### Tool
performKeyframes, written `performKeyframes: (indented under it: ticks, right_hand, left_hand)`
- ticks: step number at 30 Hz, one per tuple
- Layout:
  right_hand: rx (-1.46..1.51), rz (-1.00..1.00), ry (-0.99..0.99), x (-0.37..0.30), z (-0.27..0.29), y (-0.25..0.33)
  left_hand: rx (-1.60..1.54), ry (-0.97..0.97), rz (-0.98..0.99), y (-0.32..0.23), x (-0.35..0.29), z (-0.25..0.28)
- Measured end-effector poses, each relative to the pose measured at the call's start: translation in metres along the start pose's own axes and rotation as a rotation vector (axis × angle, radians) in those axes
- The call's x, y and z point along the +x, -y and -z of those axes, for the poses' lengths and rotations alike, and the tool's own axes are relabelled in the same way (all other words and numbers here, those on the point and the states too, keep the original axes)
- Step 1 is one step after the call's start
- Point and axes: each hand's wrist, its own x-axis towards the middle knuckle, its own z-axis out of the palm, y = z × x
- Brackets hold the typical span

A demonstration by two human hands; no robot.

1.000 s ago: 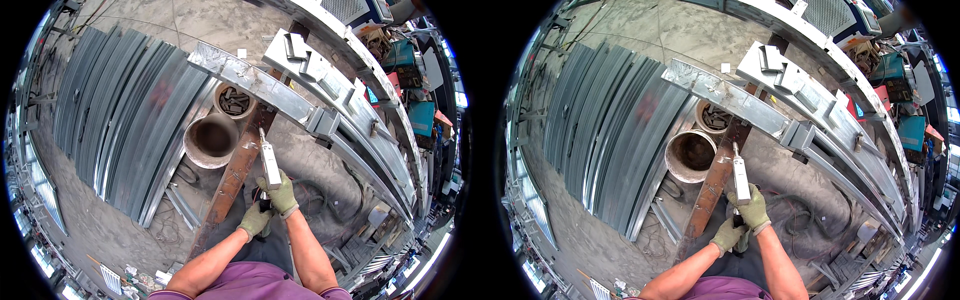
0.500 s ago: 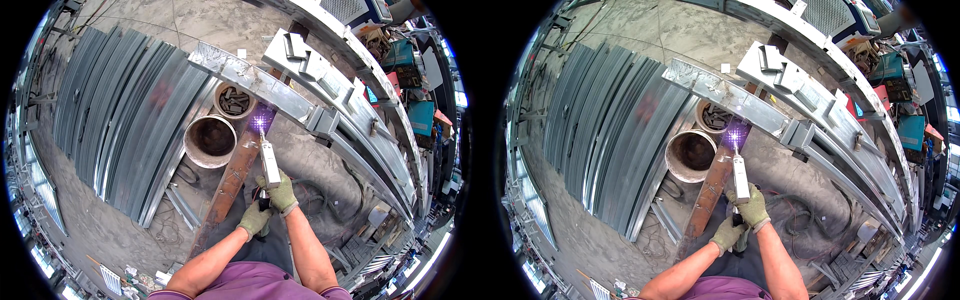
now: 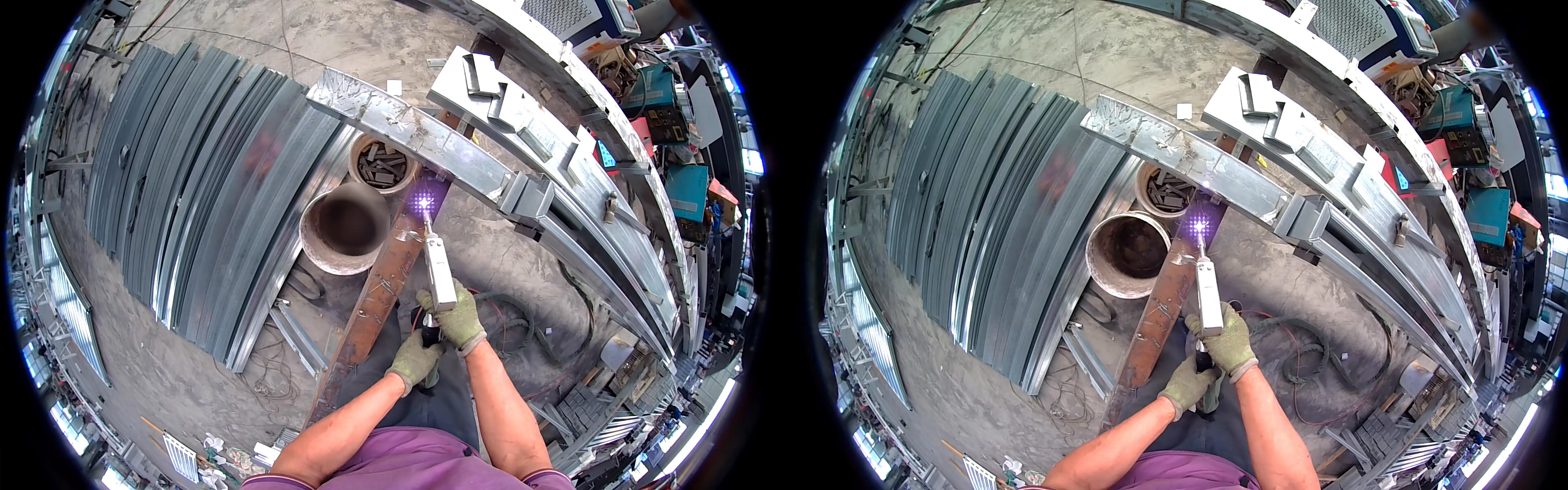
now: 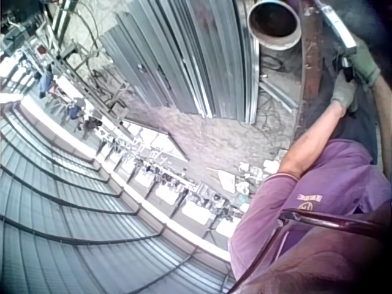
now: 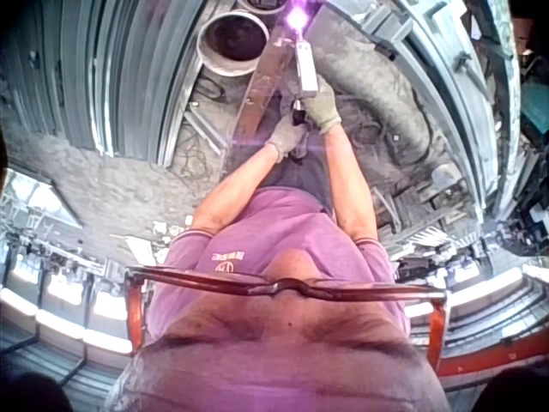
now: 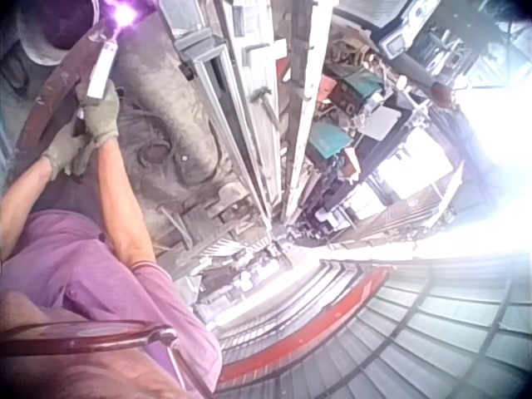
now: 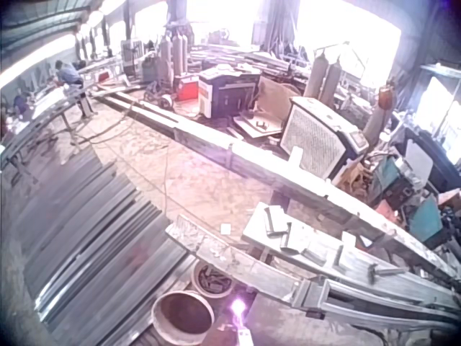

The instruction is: The person welds metal frame components using a handheld welding torch. They position and tack weld rectangular metal pieces on a workbench, then lift and weld a larger frame assembly, creating visible sparks and weld beads throughout.

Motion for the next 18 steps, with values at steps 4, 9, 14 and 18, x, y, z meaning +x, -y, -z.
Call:
performKeyframes:
  ticks: [4, 9, 14, 18]
  right_hand:
    - [-0.06, -0.009, 0.025, -0.0007, 0.0027, 0.0073]
    - [-0.086, 0.035, 0.01, -0.0019, 0.0027, 0.0061]
    - [-0.063, 0.019, 0.019, -0.0036, 0.0028, 0.0066]
    - [-0.049, 0.026, 0.015, -0.0053, 0.0022, 0.0056]
  left_hand:
    - [-0.013, 0.008, 0.028, 0.0063, 0.0025, -0.0022]
    - [-0.008, 0.016, 0.03, 0.0068, 0.002, -0.002]
    - [0.012, 0.027, 0.055, 0.0023, -0.0013, -0.0003]
    - [-0.006, 0.009, 0.035, 0.0057, -0.0014, -0.002]
